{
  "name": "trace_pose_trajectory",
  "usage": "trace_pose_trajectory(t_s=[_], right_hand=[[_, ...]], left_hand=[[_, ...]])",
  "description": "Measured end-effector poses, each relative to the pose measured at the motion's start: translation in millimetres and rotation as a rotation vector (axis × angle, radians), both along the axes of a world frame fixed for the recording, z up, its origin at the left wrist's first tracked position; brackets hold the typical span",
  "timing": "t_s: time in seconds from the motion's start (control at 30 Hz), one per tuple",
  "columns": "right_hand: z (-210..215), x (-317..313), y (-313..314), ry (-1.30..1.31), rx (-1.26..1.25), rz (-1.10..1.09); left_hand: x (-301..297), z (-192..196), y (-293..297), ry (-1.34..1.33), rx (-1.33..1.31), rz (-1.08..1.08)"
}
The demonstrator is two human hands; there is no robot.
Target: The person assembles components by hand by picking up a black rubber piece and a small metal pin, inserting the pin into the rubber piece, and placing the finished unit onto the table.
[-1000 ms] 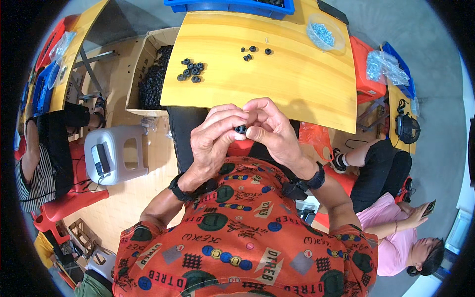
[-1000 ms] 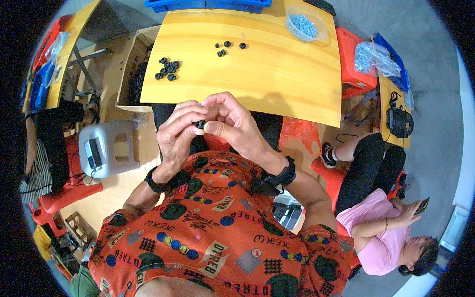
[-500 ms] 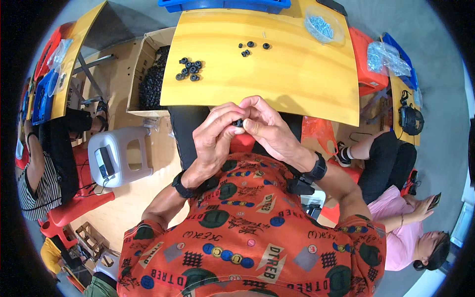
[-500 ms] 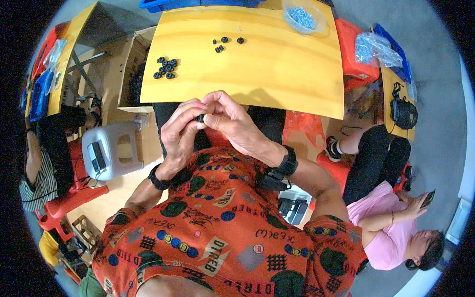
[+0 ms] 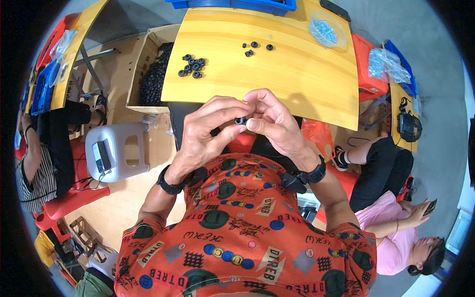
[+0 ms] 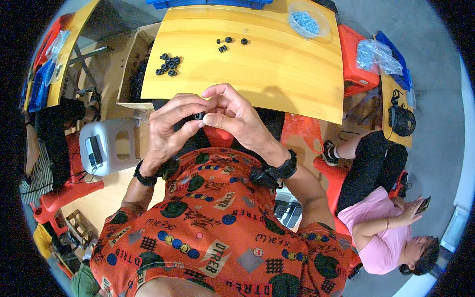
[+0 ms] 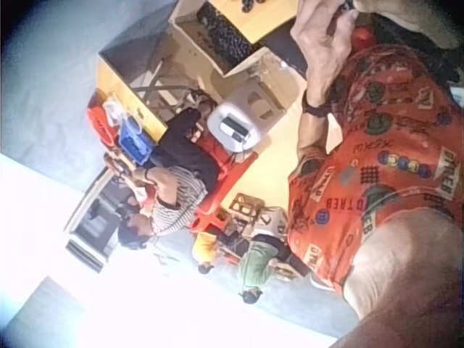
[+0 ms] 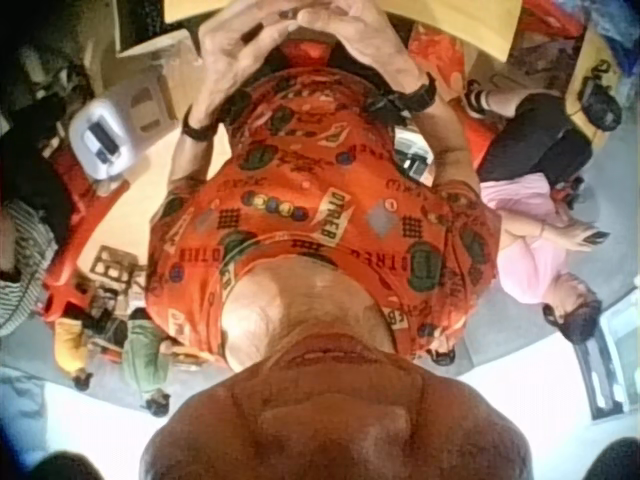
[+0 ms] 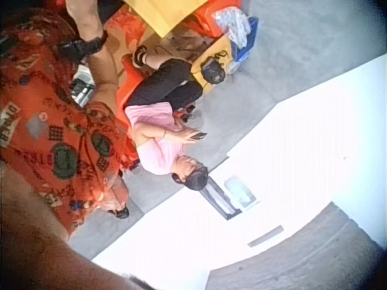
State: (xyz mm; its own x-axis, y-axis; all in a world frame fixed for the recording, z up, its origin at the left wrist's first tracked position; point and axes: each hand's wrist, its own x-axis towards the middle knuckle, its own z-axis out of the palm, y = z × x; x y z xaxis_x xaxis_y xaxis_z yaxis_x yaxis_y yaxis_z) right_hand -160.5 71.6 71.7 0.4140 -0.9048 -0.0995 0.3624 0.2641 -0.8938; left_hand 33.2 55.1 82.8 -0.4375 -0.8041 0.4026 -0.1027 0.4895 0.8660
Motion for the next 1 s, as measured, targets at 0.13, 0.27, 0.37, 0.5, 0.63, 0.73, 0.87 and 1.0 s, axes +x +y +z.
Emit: trace_pose_trajectory(t_s=[0.13, 0.27, 0.37, 0.5, 0.63, 0.73, 0.87, 1.0], right_hand=[[0, 3, -2, 0.002, -0.032, 0.002], [4, 8, -5, 0.039, -0.070, 0.021], [3, 7, -9, 0.059, -0.110, 0.034], [5, 9, -7, 0.091, -0.108, 0.025], [1, 9, -8, 0.116, -0.074, 0.015], [-9, 13, -7, 0.142, -0.146, -0.023], [-7, 18, -6, 0.178, -0.205, -0.113], [-1, 15, -5, 0.306, -0.253, -0.124]], left_hand=[[2, -5, 1, 0.062, -0.041, 0.048], [7, -9, 3, 0.052, -0.094, 0.106], [3, -9, 1, 0.066, -0.108, 0.128], [6, -12, 3, 0.064, -0.137, 0.161], [10, -16, 4, 0.076, -0.119, 0.178], [12, -21, 3, 0.079, -0.132, 0.190], [11, -21, 3, 0.077, -0.130, 0.225], [10, -22, 8, 0.075, -0.058, 0.249]])
